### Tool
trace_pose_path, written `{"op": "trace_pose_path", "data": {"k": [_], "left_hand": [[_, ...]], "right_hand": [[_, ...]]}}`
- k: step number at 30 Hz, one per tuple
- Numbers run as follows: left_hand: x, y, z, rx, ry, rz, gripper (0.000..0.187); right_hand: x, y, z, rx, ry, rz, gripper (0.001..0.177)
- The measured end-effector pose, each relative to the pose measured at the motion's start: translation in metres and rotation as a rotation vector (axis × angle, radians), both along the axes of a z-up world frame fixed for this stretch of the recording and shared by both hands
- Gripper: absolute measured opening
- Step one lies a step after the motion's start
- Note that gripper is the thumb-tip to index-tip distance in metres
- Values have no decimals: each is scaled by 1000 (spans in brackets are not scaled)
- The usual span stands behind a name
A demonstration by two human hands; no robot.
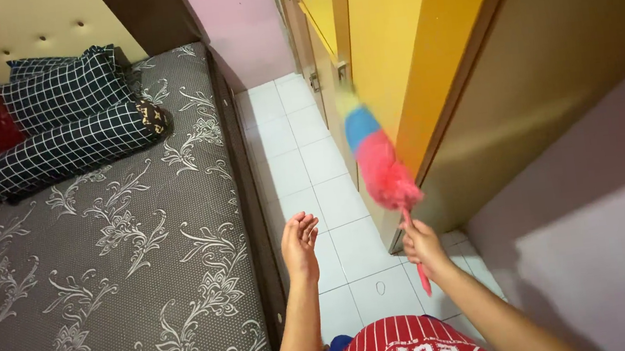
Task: Use a feather duster to clean the surfaces of a wooden wardrobe.
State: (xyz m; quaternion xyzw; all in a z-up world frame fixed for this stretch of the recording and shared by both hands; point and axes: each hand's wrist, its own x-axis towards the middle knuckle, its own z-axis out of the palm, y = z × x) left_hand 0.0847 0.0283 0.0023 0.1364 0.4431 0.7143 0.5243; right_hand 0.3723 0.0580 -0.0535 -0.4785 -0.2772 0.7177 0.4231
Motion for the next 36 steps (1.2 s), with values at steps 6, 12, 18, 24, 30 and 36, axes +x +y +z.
{"op": "trace_pose_path", "data": {"k": [6, 12, 18, 24, 30, 36], "left_hand": [[-26, 1, -4, 17, -3, -40, 32], [-50, 4, 4, 6, 35, -121, 32], [-70, 2, 4, 20, 41, -154, 31], [-93, 5, 0, 56, 28, -226, 31], [-118, 2, 0, 24, 39, -256, 30], [-140, -10, -13, 15, 28, -282, 30]], "right_hand": [[-15, -15, 1, -99, 3, -10, 21], [-40, -6, 68, 149, 91, -113, 22], [-48, -19, 82, 240, 74, -133, 22], [-46, -37, 35, -3, 9, -134, 23], [-79, -54, 66, 25, 11, -206, 25], [-90, -49, 88, 279, 75, -319, 30]]}}
